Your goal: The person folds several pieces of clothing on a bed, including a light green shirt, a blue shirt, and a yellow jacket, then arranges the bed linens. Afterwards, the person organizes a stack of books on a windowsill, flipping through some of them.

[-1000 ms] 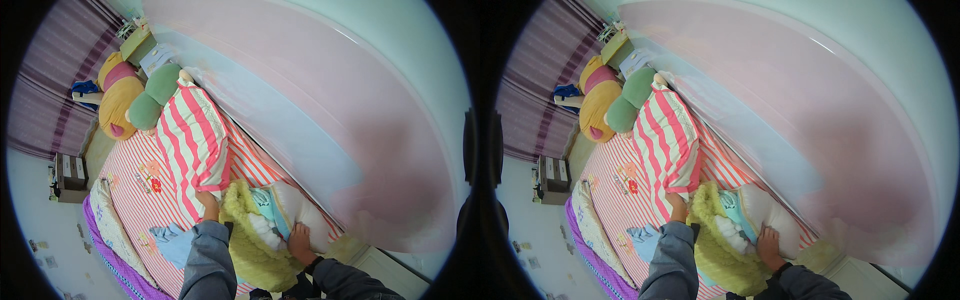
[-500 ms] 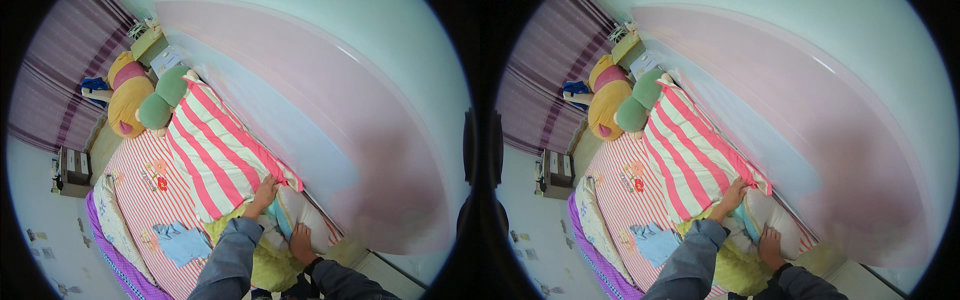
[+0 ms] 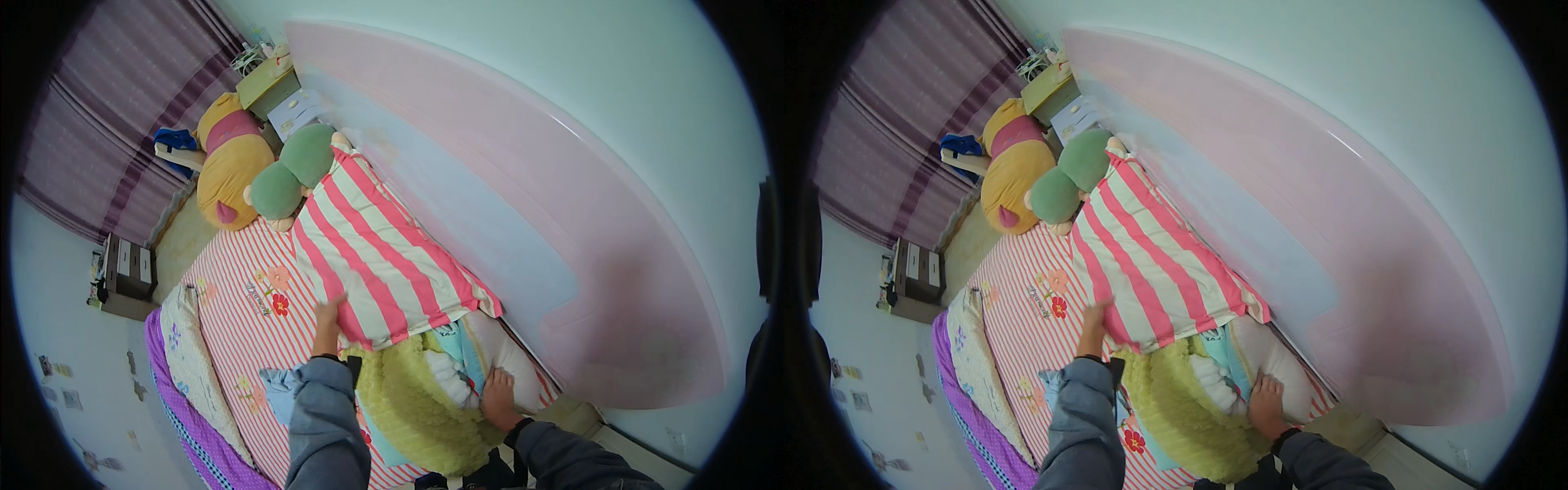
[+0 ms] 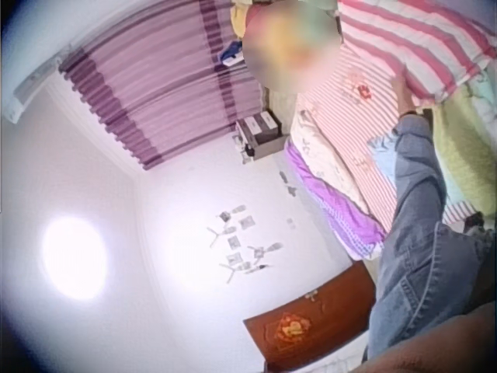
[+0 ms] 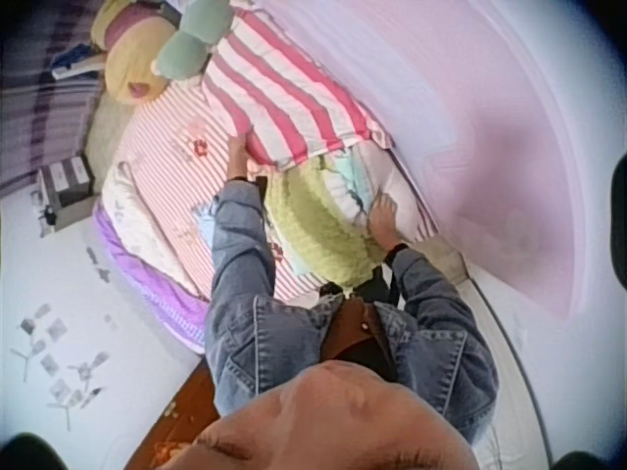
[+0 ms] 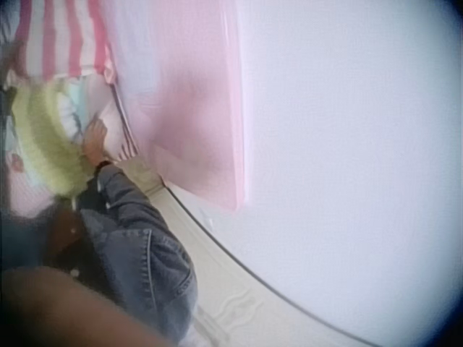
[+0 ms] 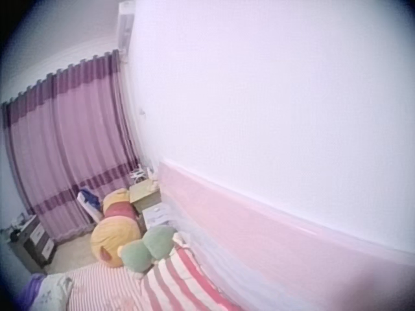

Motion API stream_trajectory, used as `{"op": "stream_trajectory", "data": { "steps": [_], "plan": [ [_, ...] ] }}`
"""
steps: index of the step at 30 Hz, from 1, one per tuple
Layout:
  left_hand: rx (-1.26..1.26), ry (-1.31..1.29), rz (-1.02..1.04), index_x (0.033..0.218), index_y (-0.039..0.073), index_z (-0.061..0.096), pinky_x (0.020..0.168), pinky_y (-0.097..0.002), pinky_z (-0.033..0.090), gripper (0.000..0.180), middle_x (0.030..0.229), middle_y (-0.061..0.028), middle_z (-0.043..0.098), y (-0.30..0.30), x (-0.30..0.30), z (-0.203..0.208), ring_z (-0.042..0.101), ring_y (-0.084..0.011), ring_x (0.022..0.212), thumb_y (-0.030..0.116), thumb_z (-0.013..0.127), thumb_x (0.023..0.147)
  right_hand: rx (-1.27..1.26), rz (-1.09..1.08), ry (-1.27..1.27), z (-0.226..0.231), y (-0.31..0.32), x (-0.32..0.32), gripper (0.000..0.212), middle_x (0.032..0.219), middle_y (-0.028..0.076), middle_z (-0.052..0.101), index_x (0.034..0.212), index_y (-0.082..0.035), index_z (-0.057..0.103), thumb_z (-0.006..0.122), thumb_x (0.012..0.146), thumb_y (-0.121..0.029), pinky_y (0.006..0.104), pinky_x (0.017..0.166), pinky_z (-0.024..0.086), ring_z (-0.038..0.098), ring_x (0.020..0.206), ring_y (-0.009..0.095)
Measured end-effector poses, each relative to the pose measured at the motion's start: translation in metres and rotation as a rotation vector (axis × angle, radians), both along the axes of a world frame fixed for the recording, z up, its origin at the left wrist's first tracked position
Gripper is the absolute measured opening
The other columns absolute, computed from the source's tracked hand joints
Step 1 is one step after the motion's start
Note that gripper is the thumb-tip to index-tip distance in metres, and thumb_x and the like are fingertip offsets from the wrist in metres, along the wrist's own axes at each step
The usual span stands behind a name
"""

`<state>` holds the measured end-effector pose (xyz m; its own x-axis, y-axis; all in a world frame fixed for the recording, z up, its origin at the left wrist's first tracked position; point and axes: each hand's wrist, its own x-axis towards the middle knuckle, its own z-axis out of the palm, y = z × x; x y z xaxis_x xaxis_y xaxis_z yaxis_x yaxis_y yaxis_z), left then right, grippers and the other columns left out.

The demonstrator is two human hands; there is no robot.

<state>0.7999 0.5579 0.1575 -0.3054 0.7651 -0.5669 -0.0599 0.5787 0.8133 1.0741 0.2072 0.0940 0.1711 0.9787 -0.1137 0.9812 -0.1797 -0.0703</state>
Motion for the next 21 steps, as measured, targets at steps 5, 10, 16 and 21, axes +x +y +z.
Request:
{"op": "stream_trajectory", "data": {
  "steps": [5, 10, 16, 21],
  "plan": [
    [0.741, -0.190, -0.009, 0.122, -0.006, 0.048, 0.080, -0.0377, 0.051, 0.050, 0.107, -0.0150, 0.061, 0.010, -0.010, 0.067, 0.062, -0.0265, 0.090, 0.011, 0.067, 0.079, 0.050, -0.002, 0.060, 0.000, -0.003, -0.001, 0.055, 0.103, 0.017, 0.048, 0.126, 0.013, 0.041, 0.045, 0.078, -0.013, 0.0415, 0.090, 0.033, 0.046, 0.102, 0.031],
    [0.149, 1.073, -0.286, 0.130, -0.007, 0.039, 0.088, -0.0453, 0.045, 0.065, 0.110, -0.0336, 0.055, -0.061, -0.031, -0.035, 0.055, -0.0435, 0.106, 0.017, 0.068, 0.077, -0.024, -0.027, 0.099, -0.005, -0.003, 0.000, 0.063, 0.112, 0.023, 0.047, 0.120, 0.016, 0.043, 0.060, 0.067, -0.014, 0.0435, 0.096, 0.030, 0.044, 0.107, 0.035],
    [0.343, 0.781, -0.427, 0.135, -0.006, 0.031, 0.087, -0.0466, 0.042, 0.077, 0.118, -0.0331, 0.050, -0.176, -0.058, -0.109, 0.051, -0.0451, 0.106, 0.025, 0.070, 0.076, -0.071, -0.059, 0.100, 0.009, 0.004, 0.007, 0.072, 0.113, 0.020, 0.046, 0.126, 0.012, 0.036, 0.064, 0.067, -0.017, 0.0439, 0.094, 0.031, 0.044, 0.107, 0.034],
    [0.121, 0.613, -0.402, 0.134, -0.006, 0.034, 0.094, -0.0448, 0.038, 0.080, 0.125, -0.0327, 0.045, -0.290, -0.093, -0.109, 0.046, -0.0419, 0.115, 0.034, 0.070, 0.076, -0.113, -0.173, 0.249, 0.041, 0.011, 0.030, 0.085, 0.117, 0.019, 0.042, 0.131, 0.000, 0.033, 0.074, 0.059, -0.018, 0.0487, 0.099, 0.027, 0.040, 0.113, 0.035]
  ]
}}
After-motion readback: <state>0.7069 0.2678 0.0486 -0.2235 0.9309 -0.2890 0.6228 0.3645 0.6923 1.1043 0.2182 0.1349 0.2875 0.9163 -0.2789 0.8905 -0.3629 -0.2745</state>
